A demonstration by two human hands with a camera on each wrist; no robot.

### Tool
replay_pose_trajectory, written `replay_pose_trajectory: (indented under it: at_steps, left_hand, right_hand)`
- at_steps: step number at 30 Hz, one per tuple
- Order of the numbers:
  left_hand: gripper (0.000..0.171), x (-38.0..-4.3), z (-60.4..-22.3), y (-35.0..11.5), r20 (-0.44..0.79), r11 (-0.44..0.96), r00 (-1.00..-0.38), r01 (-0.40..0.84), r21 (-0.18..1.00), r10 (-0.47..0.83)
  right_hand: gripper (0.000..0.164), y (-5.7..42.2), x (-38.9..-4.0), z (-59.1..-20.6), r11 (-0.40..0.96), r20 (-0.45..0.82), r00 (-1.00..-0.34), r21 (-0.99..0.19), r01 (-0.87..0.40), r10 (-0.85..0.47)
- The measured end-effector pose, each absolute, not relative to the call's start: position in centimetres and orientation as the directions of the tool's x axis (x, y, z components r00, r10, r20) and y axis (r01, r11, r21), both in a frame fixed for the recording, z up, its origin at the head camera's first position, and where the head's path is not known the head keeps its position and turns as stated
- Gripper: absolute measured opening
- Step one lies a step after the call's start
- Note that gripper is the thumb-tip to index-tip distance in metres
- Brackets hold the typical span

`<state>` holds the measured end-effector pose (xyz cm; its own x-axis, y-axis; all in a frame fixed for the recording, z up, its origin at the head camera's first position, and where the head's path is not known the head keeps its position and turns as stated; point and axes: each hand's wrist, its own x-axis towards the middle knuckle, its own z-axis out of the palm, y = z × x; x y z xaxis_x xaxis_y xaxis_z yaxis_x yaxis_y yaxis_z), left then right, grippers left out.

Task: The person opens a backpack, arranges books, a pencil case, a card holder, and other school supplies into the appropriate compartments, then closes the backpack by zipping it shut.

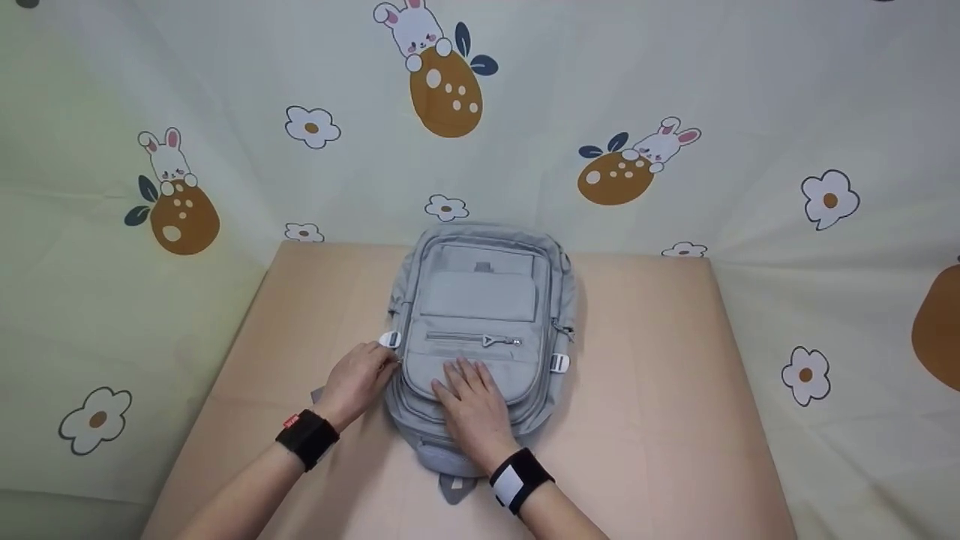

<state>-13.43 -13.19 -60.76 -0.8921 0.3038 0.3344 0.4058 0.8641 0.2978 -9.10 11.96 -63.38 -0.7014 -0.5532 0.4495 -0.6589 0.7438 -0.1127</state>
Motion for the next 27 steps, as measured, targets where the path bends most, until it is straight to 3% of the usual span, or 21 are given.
replay_pose_trajectory:
  at_steps: [7, 11, 18, 27]
  left_hand:
    - [0.008, -13.3, -61.2, -13.4, 0.36, 0.849, -0.885, 0.415, 0.327, 0.295]
    - [0.009, -13.2, -61.3, -13.6, 0.37, 0.841, -0.881, 0.422, 0.338, 0.294]
    - [0.009, -13.1, -61.2, -13.7, 0.377, 0.83, -0.88, 0.427, 0.359, 0.29]
    - [0.009, -12.7, -60.7, -13.6, 0.339, 0.805, -0.903, 0.4, 0.438, 0.264]
  right_hand:
    - [0.031, 15.2, -9.2, -62.5, 0.673, 0.618, -0.614, -0.178, -0.718, -0.492]
    - [0.031, 18.2, -9.3, -62.2, 0.668, 0.665, -0.599, -0.198, -0.718, -0.447]
    - [0.036, 21.3, -9.5, -62.8, 0.666, 0.652, -0.617, -0.224, -0.711, -0.44]
    - [0.037, 21.4, -9.7, -63.4, 0.67, 0.665, -0.6, -0.198, -0.715, -0.445]
